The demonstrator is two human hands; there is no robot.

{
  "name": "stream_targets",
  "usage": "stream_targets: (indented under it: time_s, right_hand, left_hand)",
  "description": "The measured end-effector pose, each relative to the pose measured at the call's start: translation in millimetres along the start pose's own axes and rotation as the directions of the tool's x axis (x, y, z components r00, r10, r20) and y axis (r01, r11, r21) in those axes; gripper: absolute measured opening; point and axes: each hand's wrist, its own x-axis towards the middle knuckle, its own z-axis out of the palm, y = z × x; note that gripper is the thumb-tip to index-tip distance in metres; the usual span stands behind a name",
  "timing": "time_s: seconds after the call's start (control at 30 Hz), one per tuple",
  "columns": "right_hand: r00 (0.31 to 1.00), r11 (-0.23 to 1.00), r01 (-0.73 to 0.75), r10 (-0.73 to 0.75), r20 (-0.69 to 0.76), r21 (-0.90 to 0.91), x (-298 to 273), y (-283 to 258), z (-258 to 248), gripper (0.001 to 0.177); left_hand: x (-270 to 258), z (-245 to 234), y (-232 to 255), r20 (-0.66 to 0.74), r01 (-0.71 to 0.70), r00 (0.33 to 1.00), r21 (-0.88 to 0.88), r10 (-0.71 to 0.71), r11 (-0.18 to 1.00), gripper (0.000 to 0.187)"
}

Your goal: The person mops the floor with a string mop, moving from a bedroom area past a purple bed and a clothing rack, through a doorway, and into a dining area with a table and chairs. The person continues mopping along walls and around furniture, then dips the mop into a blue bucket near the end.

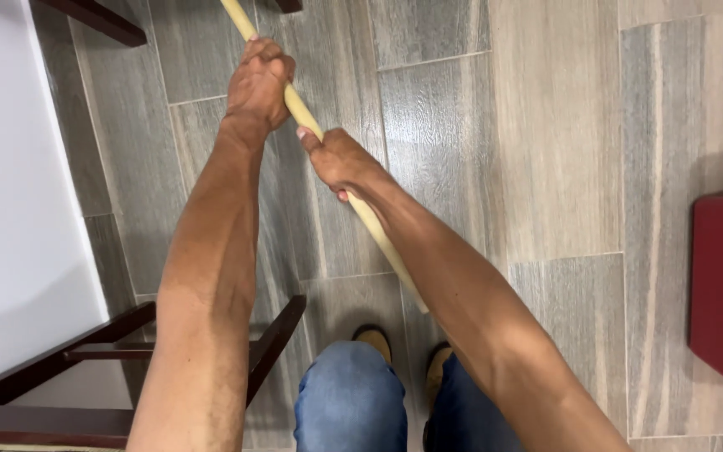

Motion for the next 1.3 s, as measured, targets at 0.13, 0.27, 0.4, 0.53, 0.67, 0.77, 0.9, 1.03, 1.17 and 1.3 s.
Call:
stream_targets:
  time_s: [0.13, 0.27, 0.4, 0.53, 0.67, 0.77, 0.9, 1.03, 1.17, 1.3]
  right_hand:
    - [1.000, 0.991, 0.023, -0.024, -0.005, -0.128, 10, 1, -7, 0.064]
    - [0.998, 0.977, 0.011, -0.023, -0.055, -0.214, 12, 22, -28, 0.057]
    - [0.999, 0.979, -0.032, 0.027, -0.024, -0.203, 5, 67, -75, 0.058]
    - [0.999, 0.989, 0.011, -0.016, 0.035, 0.149, 25, 138, -93, 0.052]
    - [0.994, 0.955, -0.080, 0.057, 0.090, 0.285, 7, 145, -92, 0.052]
    - [0.970, 0.931, -0.137, 0.057, 0.234, 0.340, -9, 154, -91, 0.049]
    - [0.838, 0.843, -0.312, 0.027, 0.544, 0.439, -6, 207, -108, 0.031]
    - [0.826, 0.863, -0.476, 0.372, 0.423, 0.169, -27, 229, -122, 0.032]
    - [0.937, 0.938, -0.338, 0.343, 0.068, -0.078, 34, 278, -143, 0.033]
    - [0.889, 0.793, -0.241, -0.051, -0.456, -0.559, 46, 251, -124, 0.058]
  left_hand:
    - [-1, 19, -12, -0.177, -0.024, 0.984, -0.026, 0.019, 0.999, 0.018]
    - [13, 22, 15, -0.131, 0.017, 0.991, -0.027, -0.020, 0.999, 0.022]
    - [32, 27, 49, -0.137, -0.084, 0.988, -0.138, 0.065, 0.987, 0.055]
    - [53, 47, 58, -0.118, -0.083, 0.992, -0.252, 0.054, 0.964, 0.025]
    - [63, 81, 52, -0.183, -0.142, 0.974, -0.026, 0.135, 0.990, 0.019]
    - [42, 32, 86, -0.109, -0.032, 0.994, -0.064, 0.025, 0.997, 0.034]
    - [24, 21, 109, -0.059, -0.033, 0.998, -0.162, 0.024, 0.986, 0.062]
    - [35, 63, 87, 0.209, 0.153, 0.968, -0.042, -0.141, 0.987, 0.073]
    - [33, 44, 150, 0.093, -0.008, 0.996, 0.033, 0.005, 0.999, 0.048]
    - [26, -21, 224, 0.187, -0.025, 0.981, -0.137, 0.051, 0.990, 0.037]
